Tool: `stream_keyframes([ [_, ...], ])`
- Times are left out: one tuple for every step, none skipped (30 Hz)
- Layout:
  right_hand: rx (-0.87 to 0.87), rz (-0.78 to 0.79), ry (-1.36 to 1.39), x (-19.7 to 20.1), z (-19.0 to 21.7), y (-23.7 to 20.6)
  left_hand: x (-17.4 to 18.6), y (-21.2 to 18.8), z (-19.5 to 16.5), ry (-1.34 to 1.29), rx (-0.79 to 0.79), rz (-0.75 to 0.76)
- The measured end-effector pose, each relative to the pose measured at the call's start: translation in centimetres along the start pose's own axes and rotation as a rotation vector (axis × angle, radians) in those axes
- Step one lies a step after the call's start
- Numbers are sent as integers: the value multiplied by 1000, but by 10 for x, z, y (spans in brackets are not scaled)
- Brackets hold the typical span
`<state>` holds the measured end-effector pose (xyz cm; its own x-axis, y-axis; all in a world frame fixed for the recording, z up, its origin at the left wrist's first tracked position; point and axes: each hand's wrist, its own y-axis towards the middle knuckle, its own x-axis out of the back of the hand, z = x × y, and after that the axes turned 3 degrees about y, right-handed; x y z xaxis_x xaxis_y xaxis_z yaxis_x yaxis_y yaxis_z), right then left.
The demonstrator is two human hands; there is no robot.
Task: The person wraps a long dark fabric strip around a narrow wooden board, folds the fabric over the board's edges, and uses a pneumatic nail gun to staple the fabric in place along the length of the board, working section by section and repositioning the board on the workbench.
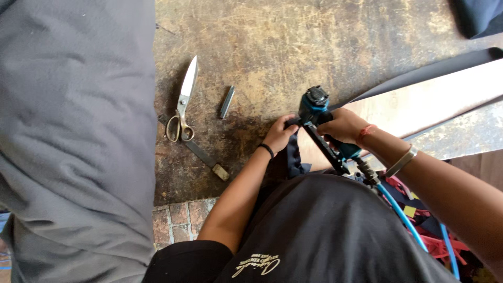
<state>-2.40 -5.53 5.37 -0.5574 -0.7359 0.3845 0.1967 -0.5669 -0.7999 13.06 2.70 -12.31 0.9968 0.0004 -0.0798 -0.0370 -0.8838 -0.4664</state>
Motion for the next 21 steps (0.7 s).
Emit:
stream_keyframes([
  [11,-11,-4,-1,1,0,0,0,1,-27,-10,9],
  [-3,-19,-16,-3,2,0,1,0,2,-56,-22,23],
  [-16,-31,-28,-3,4,-1,1,0,2,-57,-40,27],
  [-27,-40,-40,-4,6,0,1,0,3,-57,-56,26],
  [-30,-34,-24,-5,8,-1,2,0,3,-56,-73,28],
  [-36,-29,-7,-6,10,-1,3,-1,3,-53,-79,32],
  [-41,-22,9,-7,12,-1,3,-1,3,-50,-85,34],
  [-40,-4,15,-9,14,-1,3,-1,3,-48,-90,36],
  [-39,14,25,-12,16,-1,3,-2,3,-82,-66,50],
  [-38,31,36,-14,17,-1,3,-2,3,-115,-42,66],
  [-32,29,15,-16,18,-1,2,-2,4,-148,-18,81],
  [-23,28,-7,-18,19,-1,2,-3,6,-143,-26,83],
  [-13,25,-29,-20,19,-1,2,-2,7,-137,-37,85],
  [-18,16,-38,-22,20,-1,2,-2,8,-132,-45,89],
  [-22,11,-45,-23,20,-1,2,-2,9,-135,-47,93],
  [-21,5,-54,-25,20,-1,2,-2,9,-136,-52,94],
  [4,-19,-105,-26,21,0,2,-2,8,-137,-59,94],
  [27,-41,-153,-26,21,1,3,-2,7,-99,-74,89],
  [48,-64,-202,-26,20,2,3,-4,6,-62,-90,84],
  [19,-51,-172,-26,19,2,4,-6,3,-24,-107,81],
  [-7,-38,-141,-25,17,3,5,-10,0,9,-134,65],
])
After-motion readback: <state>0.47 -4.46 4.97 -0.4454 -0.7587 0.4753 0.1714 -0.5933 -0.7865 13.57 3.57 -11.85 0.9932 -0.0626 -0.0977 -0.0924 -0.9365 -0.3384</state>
